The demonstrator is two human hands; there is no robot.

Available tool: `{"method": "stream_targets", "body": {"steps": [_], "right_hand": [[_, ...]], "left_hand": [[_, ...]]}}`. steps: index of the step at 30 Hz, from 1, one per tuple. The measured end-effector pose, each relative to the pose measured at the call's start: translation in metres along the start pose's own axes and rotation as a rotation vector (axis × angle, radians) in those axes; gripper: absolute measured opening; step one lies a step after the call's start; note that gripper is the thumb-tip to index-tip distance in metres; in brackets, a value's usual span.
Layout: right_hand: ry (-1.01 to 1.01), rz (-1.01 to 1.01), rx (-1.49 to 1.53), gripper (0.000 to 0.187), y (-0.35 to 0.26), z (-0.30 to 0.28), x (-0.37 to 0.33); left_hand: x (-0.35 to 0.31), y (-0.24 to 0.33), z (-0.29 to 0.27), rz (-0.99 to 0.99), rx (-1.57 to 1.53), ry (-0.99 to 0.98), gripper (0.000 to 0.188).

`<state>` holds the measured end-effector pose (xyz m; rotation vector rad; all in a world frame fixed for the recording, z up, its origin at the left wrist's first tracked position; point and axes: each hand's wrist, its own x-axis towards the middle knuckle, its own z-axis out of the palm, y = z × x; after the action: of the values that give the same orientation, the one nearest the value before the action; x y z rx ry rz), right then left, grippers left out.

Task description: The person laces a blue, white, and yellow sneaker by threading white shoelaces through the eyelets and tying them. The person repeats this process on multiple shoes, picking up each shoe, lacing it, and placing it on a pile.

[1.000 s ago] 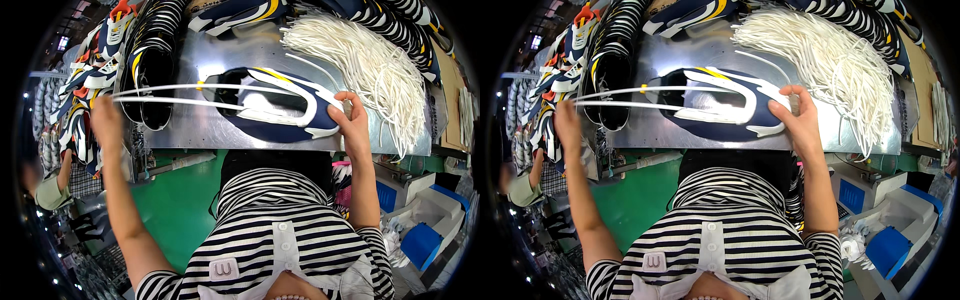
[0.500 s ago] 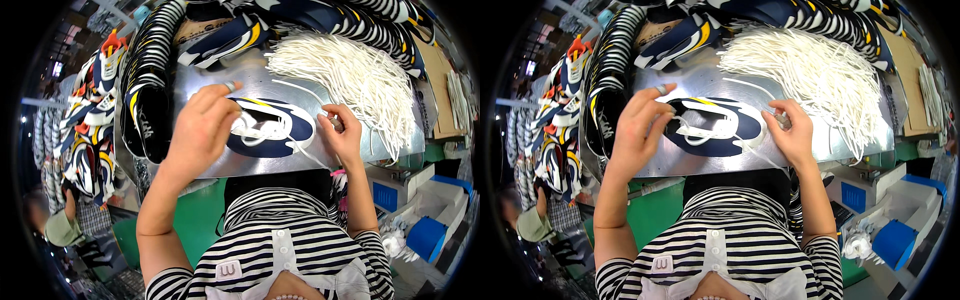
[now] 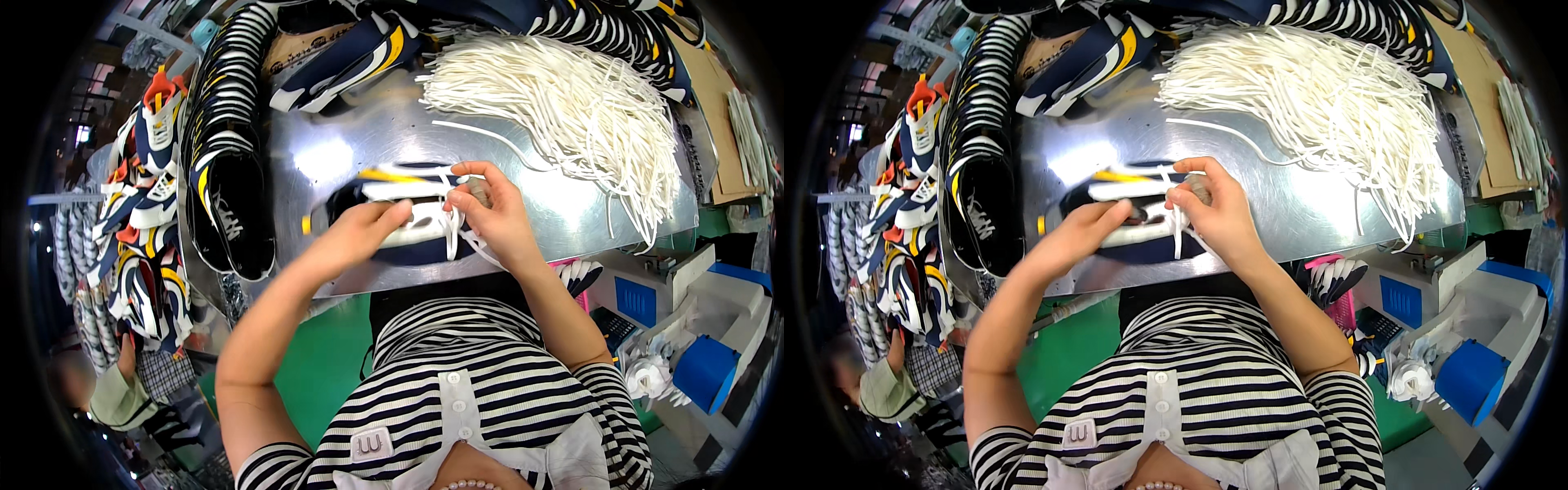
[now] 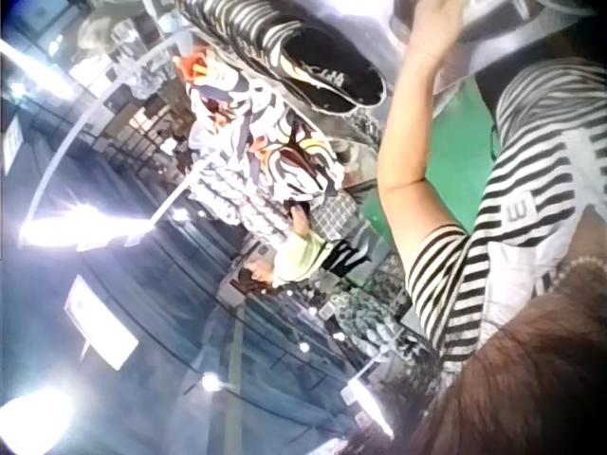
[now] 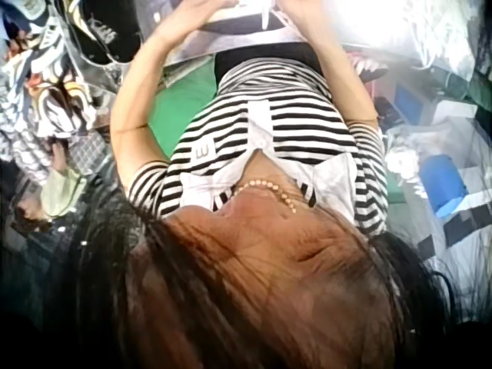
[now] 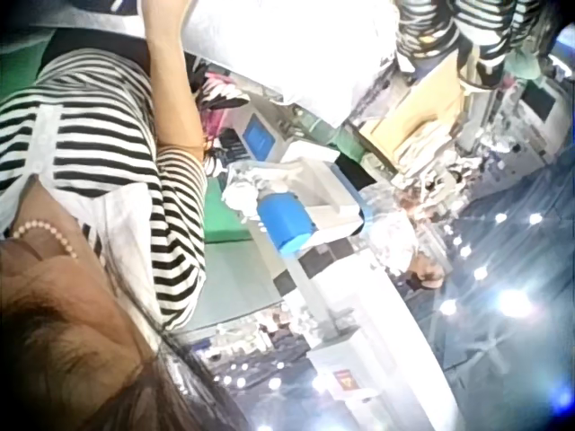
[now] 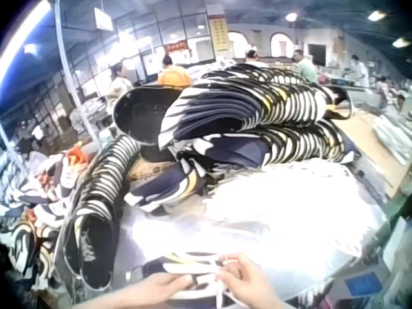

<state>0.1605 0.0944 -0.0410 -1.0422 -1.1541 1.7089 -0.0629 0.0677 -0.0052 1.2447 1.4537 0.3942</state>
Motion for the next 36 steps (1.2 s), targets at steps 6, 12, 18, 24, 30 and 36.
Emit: {"method": "stream_targets", "body": {"steps": [6, 12, 18, 24, 30, 36], "right_hand": [[0.061, -0.069, -0.28, 0.036, 0.012, 0.0, -0.008], [-0.004, -0.134, -0.531, 0.037, 0.002, -0.001, -0.016], [-0.059, -0.22, -0.523, 0.032, -0.008, -0.002, -0.027], [-0.094, -0.222, -0.585, 0.032, -0.005, -0.003, -0.023], [-0.073, -0.189, -0.523, 0.025, -0.016, -0.009, -0.037], [-0.051, -0.304, -0.681, 0.011, -0.019, -0.006, -0.035]], "left_hand": [[0.019, 0.01, 0.033, -0.211, -0.516, -0.053, 0.044], [0.003, 0.016, 0.051, -0.138, -0.392, 0.205, 0.028], [-0.005, 0.015, 0.06, -0.07, -0.393, 0.297, 0.026], [-0.009, 0.008, 0.064, 0.064, -0.312, 0.324, 0.024], [-0.001, -0.005, 0.067, 0.205, -0.435, 0.383, 0.024], [-0.005, -0.005, 0.065, 0.238, -0.449, 0.358, 0.025]]}}
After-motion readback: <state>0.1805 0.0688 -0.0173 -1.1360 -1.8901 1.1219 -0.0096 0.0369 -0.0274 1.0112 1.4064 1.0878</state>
